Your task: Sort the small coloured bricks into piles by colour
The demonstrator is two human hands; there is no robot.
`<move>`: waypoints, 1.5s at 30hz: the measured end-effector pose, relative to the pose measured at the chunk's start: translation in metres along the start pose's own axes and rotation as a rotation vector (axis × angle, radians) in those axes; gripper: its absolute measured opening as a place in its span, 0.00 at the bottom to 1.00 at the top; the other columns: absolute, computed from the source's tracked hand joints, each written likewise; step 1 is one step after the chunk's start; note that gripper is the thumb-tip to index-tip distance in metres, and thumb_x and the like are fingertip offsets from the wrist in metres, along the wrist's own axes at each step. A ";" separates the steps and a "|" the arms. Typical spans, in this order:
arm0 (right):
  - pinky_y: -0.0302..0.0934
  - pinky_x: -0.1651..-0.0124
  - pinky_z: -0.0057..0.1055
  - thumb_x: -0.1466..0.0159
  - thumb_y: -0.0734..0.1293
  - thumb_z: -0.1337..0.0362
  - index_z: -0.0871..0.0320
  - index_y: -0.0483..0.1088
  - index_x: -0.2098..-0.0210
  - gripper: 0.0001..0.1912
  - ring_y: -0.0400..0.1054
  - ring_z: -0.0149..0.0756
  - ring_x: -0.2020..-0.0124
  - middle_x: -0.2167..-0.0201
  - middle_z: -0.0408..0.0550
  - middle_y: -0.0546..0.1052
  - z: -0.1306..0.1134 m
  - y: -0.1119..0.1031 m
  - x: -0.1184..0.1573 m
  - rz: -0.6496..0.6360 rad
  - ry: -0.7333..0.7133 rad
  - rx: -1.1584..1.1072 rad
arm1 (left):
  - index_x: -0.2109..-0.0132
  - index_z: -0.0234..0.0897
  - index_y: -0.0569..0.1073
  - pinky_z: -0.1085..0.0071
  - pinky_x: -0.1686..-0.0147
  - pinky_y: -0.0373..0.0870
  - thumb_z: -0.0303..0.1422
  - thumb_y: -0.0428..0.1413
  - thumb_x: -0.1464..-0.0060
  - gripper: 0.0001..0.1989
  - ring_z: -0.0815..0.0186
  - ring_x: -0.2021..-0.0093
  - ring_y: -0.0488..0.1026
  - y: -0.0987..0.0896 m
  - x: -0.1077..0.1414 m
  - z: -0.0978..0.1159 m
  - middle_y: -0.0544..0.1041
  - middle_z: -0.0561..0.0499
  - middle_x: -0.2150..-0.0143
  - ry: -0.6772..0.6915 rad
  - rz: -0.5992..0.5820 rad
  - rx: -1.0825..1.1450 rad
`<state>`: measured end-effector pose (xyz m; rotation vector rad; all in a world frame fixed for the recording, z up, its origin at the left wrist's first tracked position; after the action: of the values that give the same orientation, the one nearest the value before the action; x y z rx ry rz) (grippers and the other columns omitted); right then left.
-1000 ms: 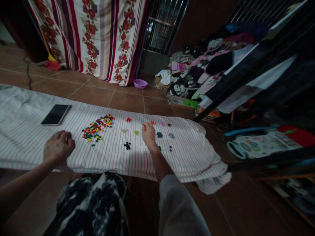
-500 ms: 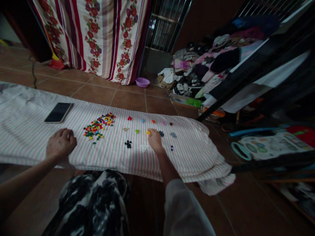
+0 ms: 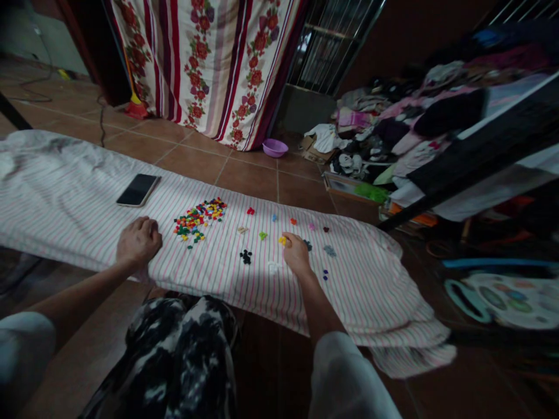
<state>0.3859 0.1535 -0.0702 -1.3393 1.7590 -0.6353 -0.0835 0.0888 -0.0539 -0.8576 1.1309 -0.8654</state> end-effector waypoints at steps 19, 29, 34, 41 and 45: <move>0.65 0.50 0.35 0.37 0.62 0.67 0.56 0.78 0.61 0.12 0.72 0.38 0.58 0.60 0.50 0.78 -0.176 0.057 0.017 -0.165 -0.402 -0.181 | 0.54 0.32 0.73 0.54 0.44 0.63 0.31 0.46 0.43 0.14 0.49 0.44 0.68 -0.001 0.002 0.001 0.74 0.36 0.46 -0.001 0.021 0.023; 0.62 0.45 0.38 0.36 0.66 0.67 0.55 0.80 0.59 0.10 0.66 0.41 0.53 0.59 0.52 0.72 -0.248 0.126 0.035 -0.314 -0.524 -0.109 | 0.54 0.31 0.74 0.52 0.41 0.63 0.29 0.48 0.43 0.14 0.48 0.41 0.67 0.001 0.002 -0.001 0.74 0.34 0.46 -0.015 0.048 0.075; 0.60 0.44 0.38 0.35 0.65 0.67 0.57 0.78 0.57 0.11 0.63 0.42 0.51 0.57 0.53 0.71 -0.261 0.132 0.034 -0.341 -0.502 0.027 | 0.54 0.30 0.74 0.52 0.42 0.63 0.30 0.47 0.43 0.15 0.47 0.40 0.67 0.002 0.002 0.000 0.74 0.33 0.45 -0.001 0.059 0.057; 0.59 0.43 0.39 0.33 0.65 0.64 0.56 0.77 0.58 0.09 0.63 0.43 0.49 0.56 0.53 0.72 -0.269 0.136 0.030 -0.379 -0.476 0.186 | 0.54 0.32 0.74 0.52 0.42 0.62 0.30 0.47 0.43 0.14 0.48 0.40 0.67 0.002 0.002 -0.001 0.74 0.35 0.46 0.002 0.082 0.071; 0.58 0.43 0.40 0.34 0.64 0.64 0.57 0.76 0.57 0.10 0.63 0.45 0.48 0.55 0.55 0.73 -0.273 0.138 0.029 -0.384 -0.424 0.259 | 0.54 0.33 0.74 0.51 0.42 0.62 0.30 0.48 0.44 0.14 0.47 0.40 0.67 0.003 0.002 -0.002 0.74 0.36 0.46 -0.007 0.081 0.096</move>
<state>0.0800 0.1460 -0.0403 -1.5071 1.0547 -0.6968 -0.0846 0.0878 -0.0574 -0.7307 1.1019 -0.8420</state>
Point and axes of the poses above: each hand's wrist, its own x-axis away from the middle knuckle, its own y-axis out of the palm, z = x × y, the point moved 7 cm from there along -x, towards the middle knuckle
